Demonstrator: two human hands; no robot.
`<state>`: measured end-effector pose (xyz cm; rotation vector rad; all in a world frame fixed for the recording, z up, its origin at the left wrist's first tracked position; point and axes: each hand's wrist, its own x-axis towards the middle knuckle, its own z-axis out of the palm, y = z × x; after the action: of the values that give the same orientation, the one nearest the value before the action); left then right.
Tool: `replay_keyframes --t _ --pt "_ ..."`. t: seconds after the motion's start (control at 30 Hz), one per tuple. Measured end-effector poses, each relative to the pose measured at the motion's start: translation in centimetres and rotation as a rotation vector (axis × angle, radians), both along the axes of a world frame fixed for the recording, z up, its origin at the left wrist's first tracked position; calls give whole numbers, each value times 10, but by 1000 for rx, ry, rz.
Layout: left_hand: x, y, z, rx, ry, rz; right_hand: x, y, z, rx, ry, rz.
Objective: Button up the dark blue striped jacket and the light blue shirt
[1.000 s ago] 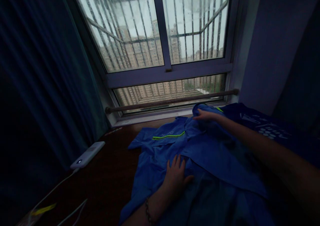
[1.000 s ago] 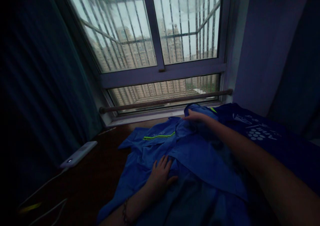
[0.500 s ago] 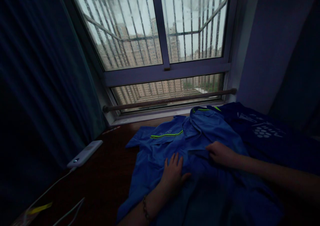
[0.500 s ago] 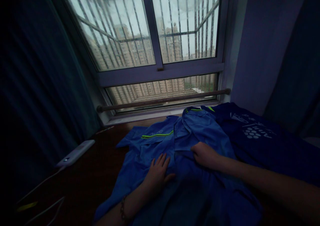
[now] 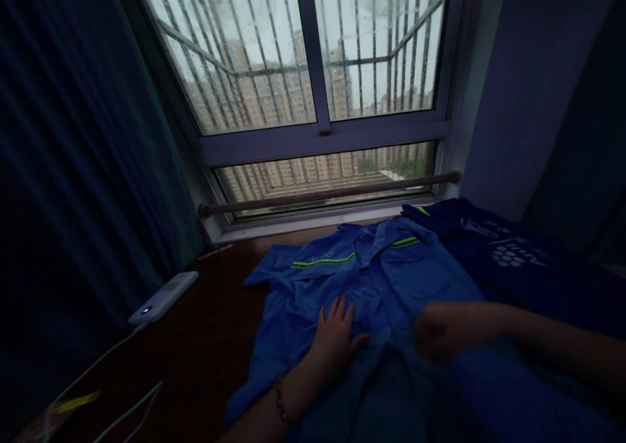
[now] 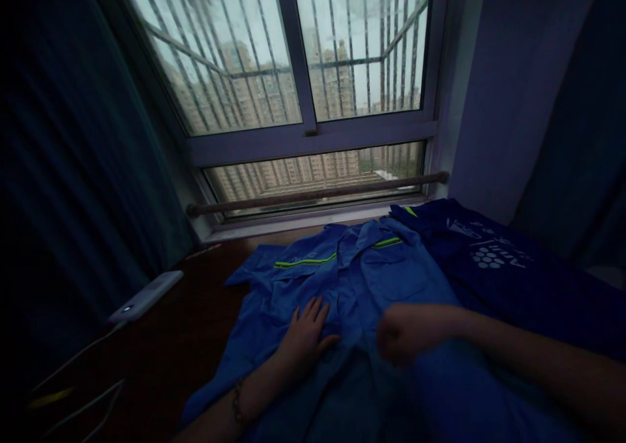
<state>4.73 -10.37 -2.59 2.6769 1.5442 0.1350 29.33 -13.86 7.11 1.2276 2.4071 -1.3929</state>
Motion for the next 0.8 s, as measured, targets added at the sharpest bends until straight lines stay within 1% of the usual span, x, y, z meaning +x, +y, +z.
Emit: replay_keyframes --t 0.03,0.07,0.13,0.17,0.23,0.3,0.4,0.47,0.57,0.63,0.73,0.8 --pt "0 0 0 -4 3 1 1 20 -9 35 53 -150" --pt "1 -1 1 -11 5 2 0 41 -19 104 88 -294" --pt "1 -2 3 -30 11 -1 -3 84 -39 188 111 -604" --pt "1 -3 5 -45 17 -2 -6 105 -48 228 99 -676" --pt "2 -5 8 -75 36 -3 -15 140 -61 319 95 -762" --pt "2 -9 12 -104 54 -11 -25 167 -67 453 99 -802" --pt "4 -16 19 -129 63 -37 -40 188 -74 655 95 -799" --pt "5 -21 23 -140 64 -56 -48 192 -81 737 71 -762" --pt "5 -24 30 -157 70 -72 -55 189 -96 813 11 -704" --pt "3 -24 38 -168 68 -88 -56 187 -103 854 -30 -678" --pt "0 -16 56 -234 35 -150 -55 187 -109 893 -74 -654" --pt "1 -3 69 -269 -10 -153 -53 189 -110 909 -89 -648"
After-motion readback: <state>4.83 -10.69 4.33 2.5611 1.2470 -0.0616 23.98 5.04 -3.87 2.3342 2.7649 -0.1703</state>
